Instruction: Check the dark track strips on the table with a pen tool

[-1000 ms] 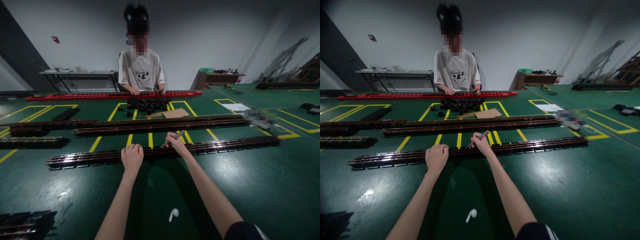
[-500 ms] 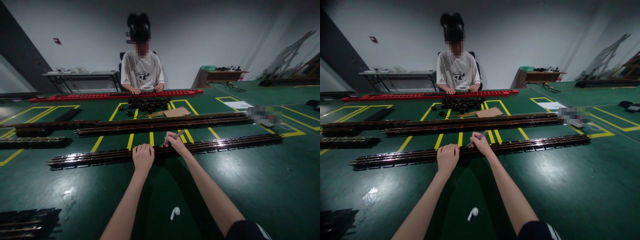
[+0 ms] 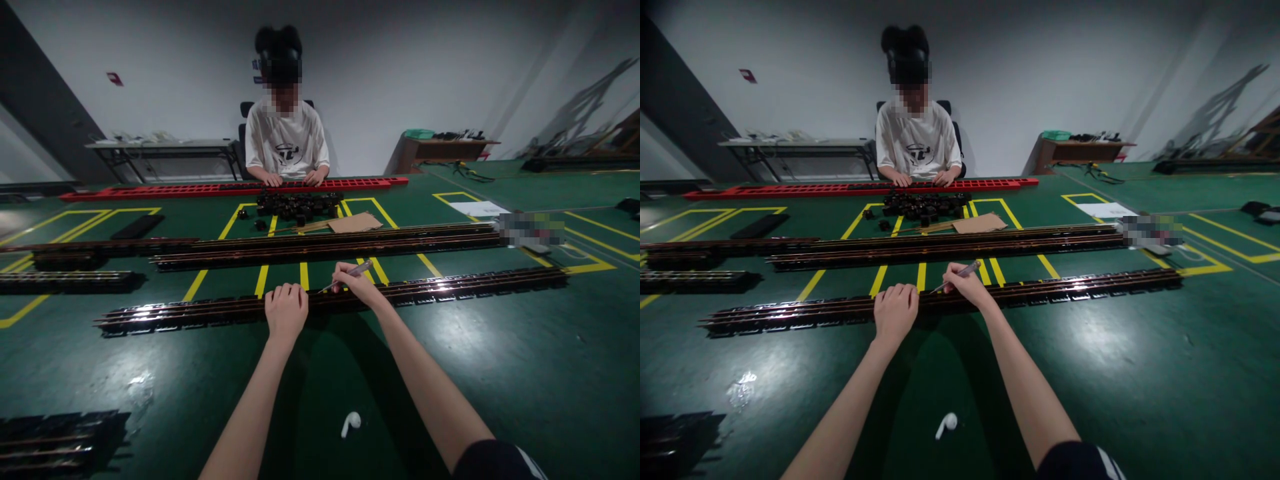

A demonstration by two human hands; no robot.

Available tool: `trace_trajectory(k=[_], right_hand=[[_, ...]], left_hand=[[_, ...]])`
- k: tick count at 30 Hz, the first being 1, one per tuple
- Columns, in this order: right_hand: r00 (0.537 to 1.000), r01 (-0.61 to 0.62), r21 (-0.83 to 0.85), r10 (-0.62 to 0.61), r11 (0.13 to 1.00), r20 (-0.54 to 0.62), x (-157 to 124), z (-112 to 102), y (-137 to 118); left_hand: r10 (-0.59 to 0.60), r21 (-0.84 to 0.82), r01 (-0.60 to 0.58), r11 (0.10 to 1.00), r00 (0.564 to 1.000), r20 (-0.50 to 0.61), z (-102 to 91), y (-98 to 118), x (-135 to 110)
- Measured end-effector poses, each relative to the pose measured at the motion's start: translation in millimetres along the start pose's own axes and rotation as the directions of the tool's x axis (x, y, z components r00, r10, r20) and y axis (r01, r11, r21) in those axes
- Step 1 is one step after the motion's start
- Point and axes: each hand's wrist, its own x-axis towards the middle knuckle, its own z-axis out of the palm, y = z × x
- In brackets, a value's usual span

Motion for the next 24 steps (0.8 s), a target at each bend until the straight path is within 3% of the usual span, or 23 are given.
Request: trace_trajectory(k=[24], right_hand=[[1.000,-0.017,0.005,0.018,1.000,-0.019,-3,-24,-3]], left_hand=[[-0.079,-0.056,0.080,0.995,0.997,0.007,-1.4,-18,0]])
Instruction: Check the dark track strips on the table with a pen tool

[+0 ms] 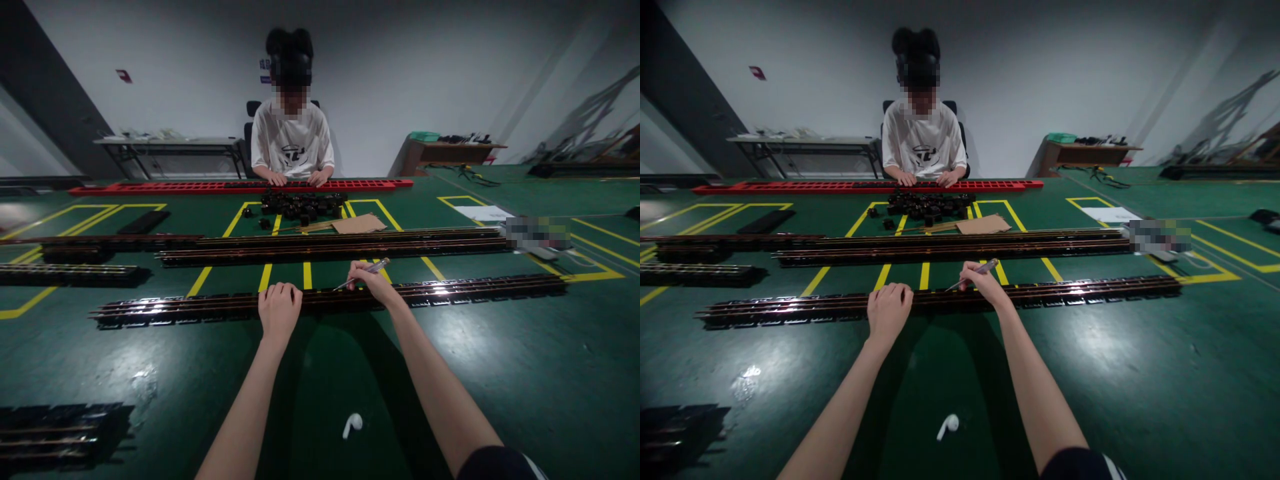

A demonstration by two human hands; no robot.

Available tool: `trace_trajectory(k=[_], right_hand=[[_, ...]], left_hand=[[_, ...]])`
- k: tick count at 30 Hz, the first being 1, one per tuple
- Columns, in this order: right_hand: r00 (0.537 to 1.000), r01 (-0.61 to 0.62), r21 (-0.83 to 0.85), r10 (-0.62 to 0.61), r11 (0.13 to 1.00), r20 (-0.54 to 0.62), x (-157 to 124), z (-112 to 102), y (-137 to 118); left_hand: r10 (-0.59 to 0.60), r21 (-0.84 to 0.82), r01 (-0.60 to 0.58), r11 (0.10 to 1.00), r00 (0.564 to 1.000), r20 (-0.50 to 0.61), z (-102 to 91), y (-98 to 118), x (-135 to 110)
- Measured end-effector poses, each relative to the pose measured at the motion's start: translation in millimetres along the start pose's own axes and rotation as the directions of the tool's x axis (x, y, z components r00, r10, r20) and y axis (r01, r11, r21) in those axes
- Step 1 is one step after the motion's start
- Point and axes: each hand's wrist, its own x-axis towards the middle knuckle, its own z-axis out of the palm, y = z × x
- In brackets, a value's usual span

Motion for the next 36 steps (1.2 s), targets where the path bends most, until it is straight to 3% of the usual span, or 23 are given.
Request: trace_trajectory(k=[13,26,32,36], right_hand=[[1.000,-0.019,0.030,0.019,0.999,0.019,0,-5,2],[0.999,0.035,0.008,-0.035,0.999,-0.028,1,9,2],[0.995,0.070,0.030,-0.068,0.997,-0.067,1,18,2],[0.993,0.086,0.048,-0.082,0.995,-0.085,2,20,3]], left_hand=[[-0.007,-0.007,0.007,1.000,1.000,-0.009,-3.2,2,1],[-0.025,0.000,0.025,1.000,1.000,-0.020,-3.7,-2,1],[0.022,0.053,-0.021,0.998,0.999,-0.032,-0.3,1,-2],[0.126,0.038,-0.125,0.991,0.991,-0.035,5.8,15,-5]])
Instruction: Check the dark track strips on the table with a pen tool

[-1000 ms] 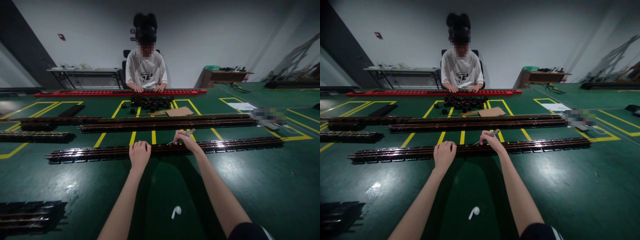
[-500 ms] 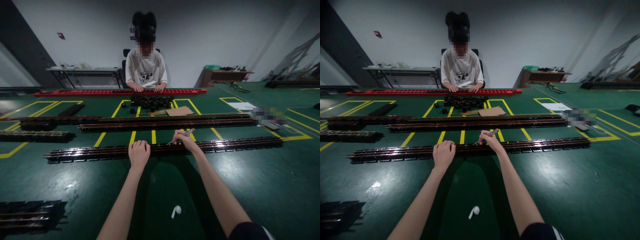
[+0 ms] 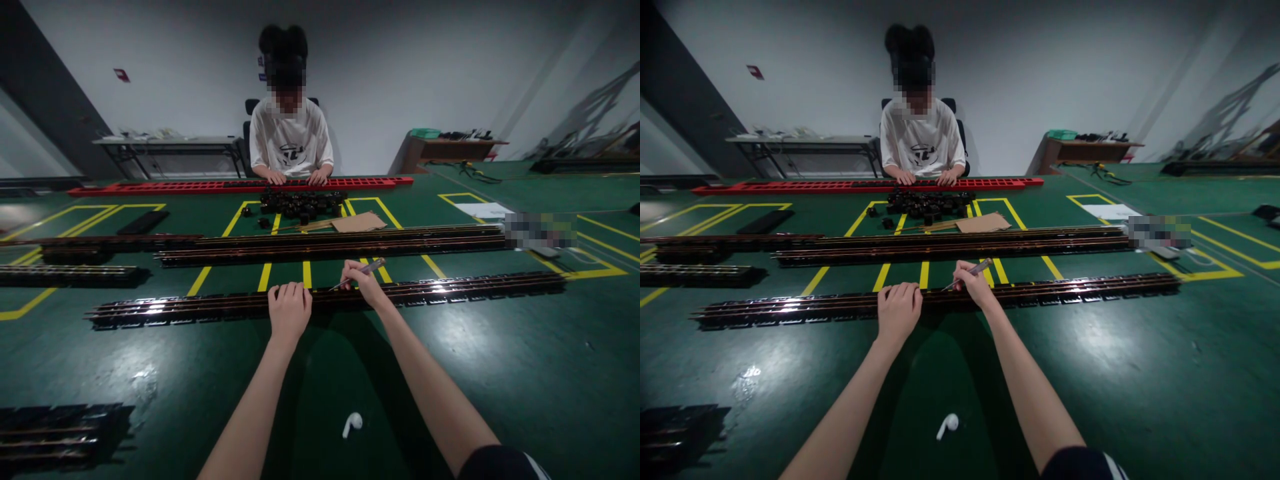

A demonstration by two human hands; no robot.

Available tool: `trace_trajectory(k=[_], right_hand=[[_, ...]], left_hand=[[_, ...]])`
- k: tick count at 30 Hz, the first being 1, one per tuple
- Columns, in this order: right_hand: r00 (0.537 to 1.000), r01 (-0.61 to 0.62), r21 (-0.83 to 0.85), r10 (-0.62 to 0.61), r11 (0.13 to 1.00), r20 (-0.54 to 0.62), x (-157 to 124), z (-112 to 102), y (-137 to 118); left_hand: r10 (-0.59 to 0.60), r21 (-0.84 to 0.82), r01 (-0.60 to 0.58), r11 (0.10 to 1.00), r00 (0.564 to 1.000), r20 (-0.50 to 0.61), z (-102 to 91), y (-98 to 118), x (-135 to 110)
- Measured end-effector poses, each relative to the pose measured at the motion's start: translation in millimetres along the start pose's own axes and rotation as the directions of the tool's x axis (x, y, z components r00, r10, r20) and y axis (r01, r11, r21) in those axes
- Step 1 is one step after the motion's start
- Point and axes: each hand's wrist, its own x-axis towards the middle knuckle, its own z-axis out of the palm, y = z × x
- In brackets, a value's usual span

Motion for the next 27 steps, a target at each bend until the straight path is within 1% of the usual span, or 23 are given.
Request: trace_trajectory(k=[3,8,11,15,18,27], right_hand=[[1.000,0.014,0.004,-0.014,1.000,-0.004,0,2,2],[1.000,0.021,-0.010,-0.021,1.000,-0.009,0,5,4],[1.000,0.002,-0.027,-0.002,1.000,0.016,0,6,2],[0.997,-0.048,-0.015,0.049,0.999,0.065,0,4,-2],[0.995,-0.062,0.003,0.061,0.998,0.080,0,1,-3],[0.997,-0.045,-0.007,0.045,0.999,0.060,2,-16,-1]], left_hand=[[0.046,0.026,-0.046,0.999,0.999,0.000,1.7,7,0],[0.021,0.093,-0.019,0.995,1.000,-0.013,0.0,5,1],[-0.002,0.106,0.003,0.994,1.000,-0.016,-1.1,1,3],[-0.034,0.068,0.034,0.997,0.999,0.001,-1.4,-5,3],[-0.042,0.031,0.042,0.999,0.999,0.020,-1.0,-8,3],[-0.054,-0.003,0.055,0.999,0.998,0.016,0.0,-11,3]])
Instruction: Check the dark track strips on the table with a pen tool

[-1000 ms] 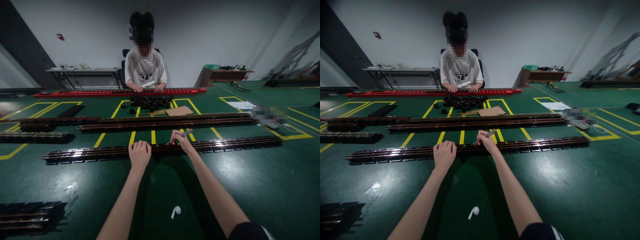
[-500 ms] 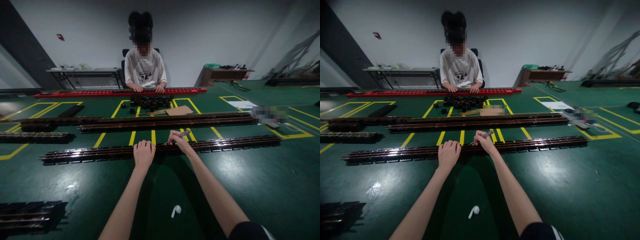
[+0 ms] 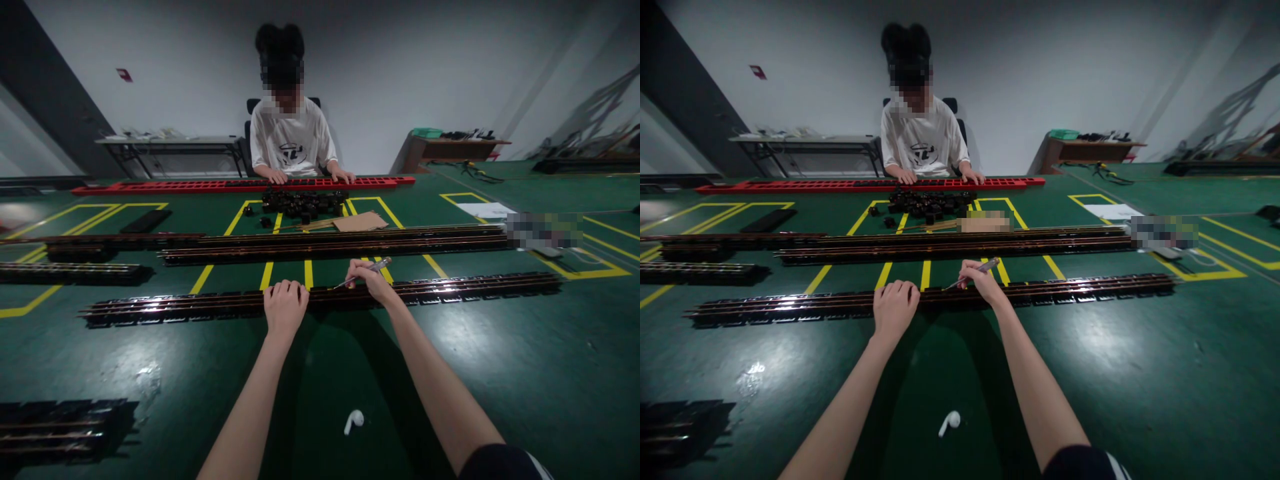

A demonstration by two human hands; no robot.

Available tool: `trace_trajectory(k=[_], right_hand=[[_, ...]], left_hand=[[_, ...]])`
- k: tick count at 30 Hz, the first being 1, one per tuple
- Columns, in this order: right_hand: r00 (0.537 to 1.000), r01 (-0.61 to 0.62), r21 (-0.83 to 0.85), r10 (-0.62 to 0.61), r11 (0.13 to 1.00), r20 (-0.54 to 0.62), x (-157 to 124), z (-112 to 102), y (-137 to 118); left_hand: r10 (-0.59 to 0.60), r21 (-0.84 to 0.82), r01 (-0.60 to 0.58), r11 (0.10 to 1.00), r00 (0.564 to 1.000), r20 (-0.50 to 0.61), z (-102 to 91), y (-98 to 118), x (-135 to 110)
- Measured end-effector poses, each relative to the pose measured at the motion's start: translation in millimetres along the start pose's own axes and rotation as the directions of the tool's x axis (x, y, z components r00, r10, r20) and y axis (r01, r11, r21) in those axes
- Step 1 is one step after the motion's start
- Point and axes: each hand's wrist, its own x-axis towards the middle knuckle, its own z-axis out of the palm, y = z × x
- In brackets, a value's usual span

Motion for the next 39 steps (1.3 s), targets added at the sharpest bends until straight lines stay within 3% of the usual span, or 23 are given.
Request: trace_trajectory(k=[19,28,39], right_hand=[[0.999,-0.043,0.063,0.045,0.997,-0.025,1,-16,4],[0.998,-0.044,0.022,0.043,0.999,0.037,-1,2,1],[0.996,-0.031,0.069,0.037,0.997,-0.079,1,-9,7]], left_hand=[[-0.022,0.014,0.022,1.000,1.000,0.004,-2.9,-5,0],[-0.015,0.008,0.015,1.000,1.000,-0.001,-2.4,-6,0],[-0.018,-0.007,0.018,1.000,1.000,0.005,-3.9,-5,0]])
